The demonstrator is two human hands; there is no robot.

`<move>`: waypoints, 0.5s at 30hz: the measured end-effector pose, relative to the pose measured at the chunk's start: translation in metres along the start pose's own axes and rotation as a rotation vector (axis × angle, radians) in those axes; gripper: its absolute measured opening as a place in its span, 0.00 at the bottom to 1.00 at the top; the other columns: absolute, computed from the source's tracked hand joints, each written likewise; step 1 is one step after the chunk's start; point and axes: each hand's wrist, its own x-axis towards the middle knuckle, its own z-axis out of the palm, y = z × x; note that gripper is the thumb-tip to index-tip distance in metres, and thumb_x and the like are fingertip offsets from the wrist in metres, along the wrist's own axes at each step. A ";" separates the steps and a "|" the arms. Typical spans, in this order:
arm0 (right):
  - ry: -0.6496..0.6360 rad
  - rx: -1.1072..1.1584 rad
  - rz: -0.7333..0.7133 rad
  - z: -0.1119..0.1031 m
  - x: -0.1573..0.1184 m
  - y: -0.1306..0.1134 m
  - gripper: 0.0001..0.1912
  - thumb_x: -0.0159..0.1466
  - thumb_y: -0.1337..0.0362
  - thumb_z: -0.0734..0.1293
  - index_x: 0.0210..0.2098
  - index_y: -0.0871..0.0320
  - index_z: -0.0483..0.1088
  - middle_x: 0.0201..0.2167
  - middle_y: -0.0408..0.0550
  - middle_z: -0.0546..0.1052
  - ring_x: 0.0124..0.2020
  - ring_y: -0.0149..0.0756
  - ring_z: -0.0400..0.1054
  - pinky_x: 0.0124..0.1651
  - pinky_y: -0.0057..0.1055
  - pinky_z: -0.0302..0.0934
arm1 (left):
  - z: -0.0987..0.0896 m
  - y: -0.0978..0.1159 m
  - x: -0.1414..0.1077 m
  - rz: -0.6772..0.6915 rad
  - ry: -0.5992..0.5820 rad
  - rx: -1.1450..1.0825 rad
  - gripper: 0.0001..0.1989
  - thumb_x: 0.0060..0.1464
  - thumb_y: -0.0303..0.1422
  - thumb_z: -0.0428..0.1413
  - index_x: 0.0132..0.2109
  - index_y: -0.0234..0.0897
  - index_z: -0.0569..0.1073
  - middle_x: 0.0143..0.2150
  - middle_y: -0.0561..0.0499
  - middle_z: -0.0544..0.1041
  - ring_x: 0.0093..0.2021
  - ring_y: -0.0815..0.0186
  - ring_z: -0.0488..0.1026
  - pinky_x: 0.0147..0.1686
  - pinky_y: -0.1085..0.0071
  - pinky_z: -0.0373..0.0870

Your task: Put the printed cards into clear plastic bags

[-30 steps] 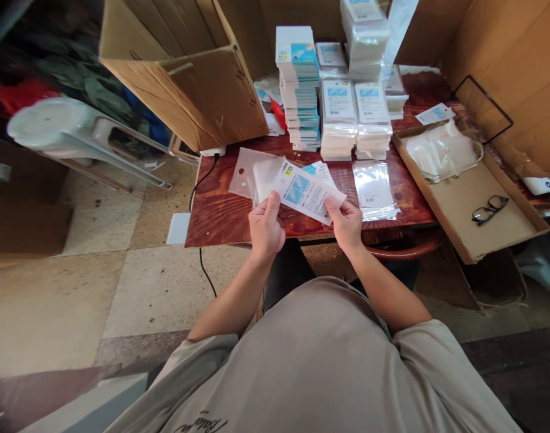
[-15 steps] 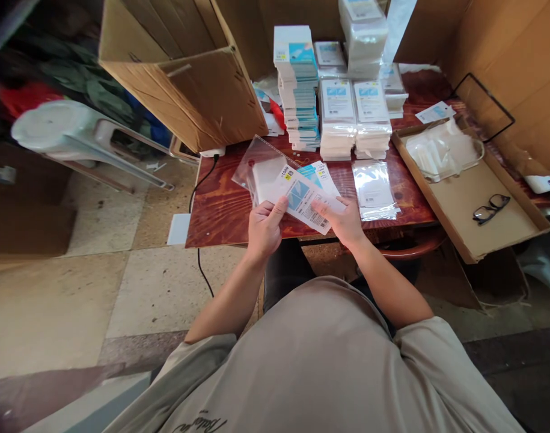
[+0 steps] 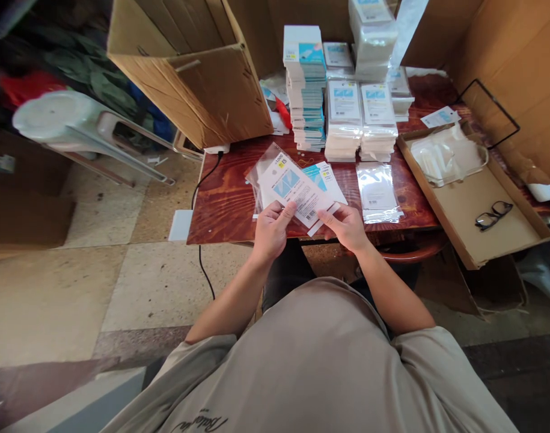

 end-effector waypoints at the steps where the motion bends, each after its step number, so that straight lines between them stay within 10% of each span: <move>1: -0.033 -0.005 0.016 -0.002 -0.001 -0.001 0.26 0.57 0.40 0.80 0.33 0.57 0.77 0.26 0.46 0.81 0.20 0.33 0.71 0.17 0.27 0.63 | 0.000 0.000 0.000 0.002 0.001 0.003 0.22 0.55 0.50 0.70 0.44 0.36 0.81 0.44 0.44 0.85 0.47 0.58 0.84 0.50 0.63 0.81; 6: 0.081 -0.090 -0.031 0.002 -0.007 -0.005 0.28 0.57 0.41 0.80 0.24 0.56 0.68 0.18 0.40 0.73 0.17 0.30 0.66 0.18 0.26 0.61 | 0.007 0.005 -0.008 -0.096 -0.140 0.068 0.27 0.51 0.51 0.72 0.48 0.35 0.78 0.39 0.44 0.85 0.33 0.60 0.82 0.34 0.65 0.81; 11: 0.119 -0.118 -0.097 -0.019 -0.005 -0.013 0.24 0.59 0.46 0.80 0.45 0.55 0.78 0.40 0.48 0.84 0.37 0.38 0.78 0.41 0.36 0.77 | 0.006 0.008 -0.002 -0.162 -0.307 0.297 0.25 0.54 0.52 0.70 0.46 0.36 0.77 0.30 0.47 0.81 0.24 0.63 0.76 0.25 0.68 0.73; 15: 0.516 -0.355 -0.170 -0.084 0.014 -0.008 0.22 0.59 0.50 0.77 0.47 0.57 0.77 0.35 0.49 0.82 0.31 0.39 0.75 0.39 0.40 0.75 | -0.018 0.013 0.031 0.098 0.119 0.807 0.22 0.60 0.49 0.65 0.51 0.37 0.76 0.42 0.41 0.81 0.43 0.54 0.80 0.48 0.58 0.76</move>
